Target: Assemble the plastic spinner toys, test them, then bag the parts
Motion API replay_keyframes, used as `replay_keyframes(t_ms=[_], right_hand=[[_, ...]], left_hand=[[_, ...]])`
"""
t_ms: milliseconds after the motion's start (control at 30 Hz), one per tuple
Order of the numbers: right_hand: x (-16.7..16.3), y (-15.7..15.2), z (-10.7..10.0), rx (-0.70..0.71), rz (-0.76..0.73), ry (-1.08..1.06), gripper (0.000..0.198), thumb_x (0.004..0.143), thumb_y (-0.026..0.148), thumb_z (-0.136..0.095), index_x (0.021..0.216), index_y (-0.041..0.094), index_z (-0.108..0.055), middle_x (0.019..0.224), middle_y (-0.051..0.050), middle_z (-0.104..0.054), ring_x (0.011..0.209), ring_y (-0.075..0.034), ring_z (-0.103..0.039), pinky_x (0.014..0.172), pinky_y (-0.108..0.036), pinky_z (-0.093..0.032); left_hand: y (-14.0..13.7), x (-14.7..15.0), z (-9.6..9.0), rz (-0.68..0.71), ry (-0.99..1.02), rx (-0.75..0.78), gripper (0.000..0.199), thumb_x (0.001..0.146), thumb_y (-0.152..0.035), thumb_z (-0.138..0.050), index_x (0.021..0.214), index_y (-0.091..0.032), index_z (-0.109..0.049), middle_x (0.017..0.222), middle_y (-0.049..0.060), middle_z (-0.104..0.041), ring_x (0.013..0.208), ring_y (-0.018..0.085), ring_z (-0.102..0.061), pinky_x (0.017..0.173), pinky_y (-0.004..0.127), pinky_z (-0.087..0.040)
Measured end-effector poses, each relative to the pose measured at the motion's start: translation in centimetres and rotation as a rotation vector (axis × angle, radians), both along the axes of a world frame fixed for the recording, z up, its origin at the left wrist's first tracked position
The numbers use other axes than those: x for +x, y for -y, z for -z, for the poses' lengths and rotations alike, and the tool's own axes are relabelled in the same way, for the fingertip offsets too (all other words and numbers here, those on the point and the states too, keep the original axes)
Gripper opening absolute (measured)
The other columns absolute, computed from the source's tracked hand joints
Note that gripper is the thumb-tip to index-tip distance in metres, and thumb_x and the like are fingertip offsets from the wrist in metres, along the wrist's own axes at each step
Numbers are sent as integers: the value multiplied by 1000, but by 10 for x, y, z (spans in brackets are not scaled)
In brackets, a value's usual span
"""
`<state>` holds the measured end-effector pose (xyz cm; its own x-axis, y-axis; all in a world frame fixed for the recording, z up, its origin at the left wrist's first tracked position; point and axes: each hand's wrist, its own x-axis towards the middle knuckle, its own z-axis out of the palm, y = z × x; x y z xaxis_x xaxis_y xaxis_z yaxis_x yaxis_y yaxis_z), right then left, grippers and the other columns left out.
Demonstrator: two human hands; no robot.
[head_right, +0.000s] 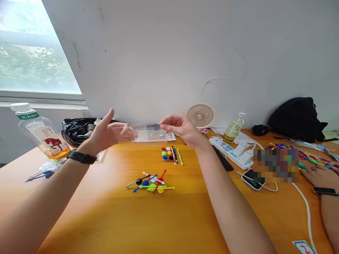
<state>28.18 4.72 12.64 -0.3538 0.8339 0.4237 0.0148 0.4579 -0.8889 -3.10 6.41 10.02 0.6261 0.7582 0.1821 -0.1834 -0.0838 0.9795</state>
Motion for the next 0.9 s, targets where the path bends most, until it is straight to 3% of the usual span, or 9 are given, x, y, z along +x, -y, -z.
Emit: replay_keyframes(t_ms=[133, 233, 333, 500, 700, 900], right_hand=[[-14, 24, -13, 142, -89, 275, 24, 81, 44, -86, 91, 23, -82, 88, -4, -77, 87, -20, -68, 79, -34, -54], [-26, 35, -16, 254, -129, 368, 20, 87, 42, -80, 92, 22, -82, 92, -5, -75, 86, -20, -67, 79, -34, -53], [-33, 38, -15, 292, -111, 401, 19, 89, 40, -78, 95, 22, -81, 92, -5, -72, 81, -18, -64, 73, -32, -51], [-28, 37, -16, 266, -62, 375, 33, 84, 37, -84, 111, 22, -72, 84, 0, -68, 77, -16, -63, 72, -30, -50], [-20, 39, -21, 218, -151, 496, 19, 81, 36, -84, 89, 21, -75, 88, -2, -75, 87, -19, -69, 81, -32, -53], [-28, 40, -15, 209, -288, 624, 16, 80, 31, -86, 95, 28, -83, 95, 1, -81, 91, -19, -71, 82, -30, -52]], left_hand=[[13, 15, 2, 253, -174, -65, 78, 89, -89, -42, 115, -23, -75, 124, 14, -75, 113, 35, -70, 97, 44, -53], [19, 28, 11, 521, -286, -59, 81, 87, -89, -48, 141, -30, -64, 132, 14, -72, 119, 35, -68, 103, 46, -50], [20, 35, 22, 619, -280, -39, 85, 88, -83, -57, 157, -33, -47, 140, 15, -67, 123, 35, -67, 106, 49, -49], [15, 33, 28, 549, -237, 17, 79, 94, -69, -61, 161, -32, -38, 137, 15, -65, 120, 32, -66, 107, 48, -48], [11, 18, 20, 384, -294, 133, 71, 96, -57, -65, 159, -34, -43, 138, 11, -65, 123, 28, -62, 109, 44, -45], [18, 17, 9, 305, -415, 207, 69, 93, -51, -72, 156, -36, -48, 154, 9, -57, 141, 33, -52, 111, 43, -47]])
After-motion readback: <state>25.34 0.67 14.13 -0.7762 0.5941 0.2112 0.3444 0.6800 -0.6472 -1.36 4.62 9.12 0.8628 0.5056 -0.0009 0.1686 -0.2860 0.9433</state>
